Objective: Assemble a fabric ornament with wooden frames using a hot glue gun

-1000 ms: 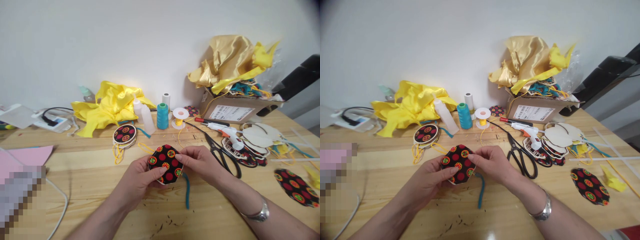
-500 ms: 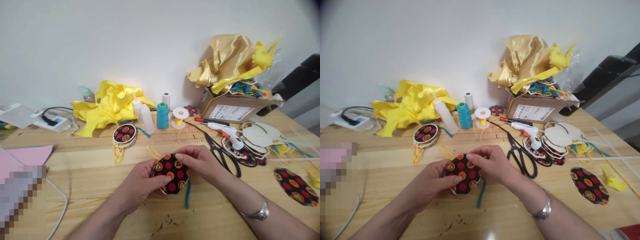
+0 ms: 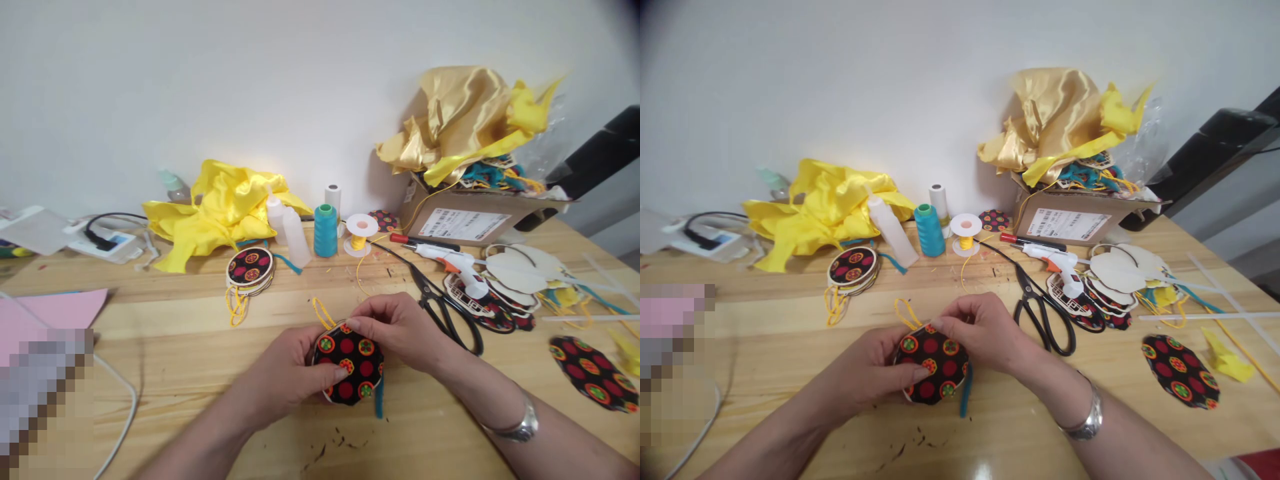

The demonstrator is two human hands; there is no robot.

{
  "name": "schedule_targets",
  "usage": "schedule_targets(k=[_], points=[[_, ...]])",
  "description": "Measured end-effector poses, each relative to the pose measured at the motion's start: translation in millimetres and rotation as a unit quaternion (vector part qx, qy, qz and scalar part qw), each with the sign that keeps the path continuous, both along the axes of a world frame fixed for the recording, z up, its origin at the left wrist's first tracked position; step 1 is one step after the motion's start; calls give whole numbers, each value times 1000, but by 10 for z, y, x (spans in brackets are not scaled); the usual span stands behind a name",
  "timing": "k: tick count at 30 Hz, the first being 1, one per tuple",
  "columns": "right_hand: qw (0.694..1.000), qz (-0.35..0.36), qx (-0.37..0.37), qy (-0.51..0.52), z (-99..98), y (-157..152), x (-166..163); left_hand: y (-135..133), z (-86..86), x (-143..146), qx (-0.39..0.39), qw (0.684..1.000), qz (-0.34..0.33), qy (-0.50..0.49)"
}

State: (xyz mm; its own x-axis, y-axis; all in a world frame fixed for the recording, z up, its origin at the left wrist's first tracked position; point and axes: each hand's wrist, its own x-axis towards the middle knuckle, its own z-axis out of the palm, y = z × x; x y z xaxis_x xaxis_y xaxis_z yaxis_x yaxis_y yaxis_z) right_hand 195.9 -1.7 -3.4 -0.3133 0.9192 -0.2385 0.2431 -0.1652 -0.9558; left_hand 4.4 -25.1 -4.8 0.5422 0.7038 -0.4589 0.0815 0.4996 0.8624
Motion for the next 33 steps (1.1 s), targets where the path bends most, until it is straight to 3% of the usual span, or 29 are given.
schedule_targets(k=[13, 23, 33], points=[[998, -63, 23, -15, -19, 36, 3, 35, 39, 12, -27, 995, 83, -36], [1000, 12, 7, -6, -4, 17, 35, 27, 36, 3, -42, 997, 49, -44], [1000, -2, -14, 0, -26, 7, 14, 8, 48, 8, -40, 996, 45, -65]])
